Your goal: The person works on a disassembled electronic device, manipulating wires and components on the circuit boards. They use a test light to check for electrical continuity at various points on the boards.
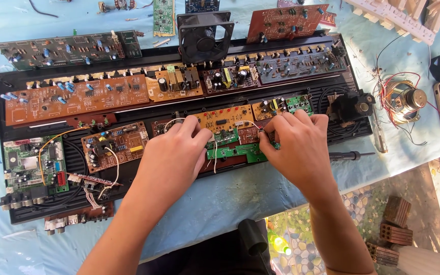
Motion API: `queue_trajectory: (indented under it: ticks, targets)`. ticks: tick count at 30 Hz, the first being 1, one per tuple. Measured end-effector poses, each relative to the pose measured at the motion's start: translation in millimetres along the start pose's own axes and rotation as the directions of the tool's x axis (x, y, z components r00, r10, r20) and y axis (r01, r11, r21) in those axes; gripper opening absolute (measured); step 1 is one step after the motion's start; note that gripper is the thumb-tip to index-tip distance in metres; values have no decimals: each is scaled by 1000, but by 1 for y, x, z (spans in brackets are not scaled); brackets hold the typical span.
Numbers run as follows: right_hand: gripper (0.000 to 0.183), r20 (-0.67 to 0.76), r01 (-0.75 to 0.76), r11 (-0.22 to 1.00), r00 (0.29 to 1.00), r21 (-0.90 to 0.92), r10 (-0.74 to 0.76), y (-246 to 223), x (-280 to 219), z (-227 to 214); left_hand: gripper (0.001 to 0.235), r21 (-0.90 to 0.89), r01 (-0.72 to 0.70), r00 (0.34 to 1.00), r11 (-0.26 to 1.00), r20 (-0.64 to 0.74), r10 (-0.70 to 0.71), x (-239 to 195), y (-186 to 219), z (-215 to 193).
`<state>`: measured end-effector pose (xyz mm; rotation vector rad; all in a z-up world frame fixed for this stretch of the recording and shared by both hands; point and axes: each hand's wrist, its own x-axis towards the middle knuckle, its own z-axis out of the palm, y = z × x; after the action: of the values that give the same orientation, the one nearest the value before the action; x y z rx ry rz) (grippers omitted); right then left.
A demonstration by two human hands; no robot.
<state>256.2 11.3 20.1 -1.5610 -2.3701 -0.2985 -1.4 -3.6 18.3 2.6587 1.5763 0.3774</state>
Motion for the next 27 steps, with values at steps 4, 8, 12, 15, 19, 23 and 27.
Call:
queue_trajectory:
  ticks: [4, 8, 12, 15, 19, 23, 27]
  targets:
    - [10, 33, -13, 1000, 999, -10, 13, 0, 0, -3, 18, -9, -5, 1000, 1000, 17, 5, 0, -2, 6]
    - [10, 33, -29, 1000, 999, -8, 29, 1, 0, -2, 15, -40, -7, 1000, 999, 27, 8, 1, -1, 1]
    - [10, 33, -30, 999, 999, -20, 31, 2, -1, -1, 13, -56, -3, 999, 998, 35, 5, -1, -2, 6]
    - [10, 53, -27, 999, 998, -17, 28, 3, -1, -2, 10, -73, 4, 999, 997, 44, -1, 1, -2, 3]
    - [15, 40, -28, 999, 999, -34, 29, 3, 2, -2, 12, -77, 9, 1000, 997, 21, -7, 3, -2, 0]
    - [18, 170, -102, 995, 980, 11, 99, 1, 3, -6, 13, -132, 5, 998, 991, 61, 3, 1, -4, 11]
    - [17, 199, -99, 995, 975, 22, 93, 0, 4, -6, 12, -163, 15, 996, 987, 85, -1, 1, -5, 15]
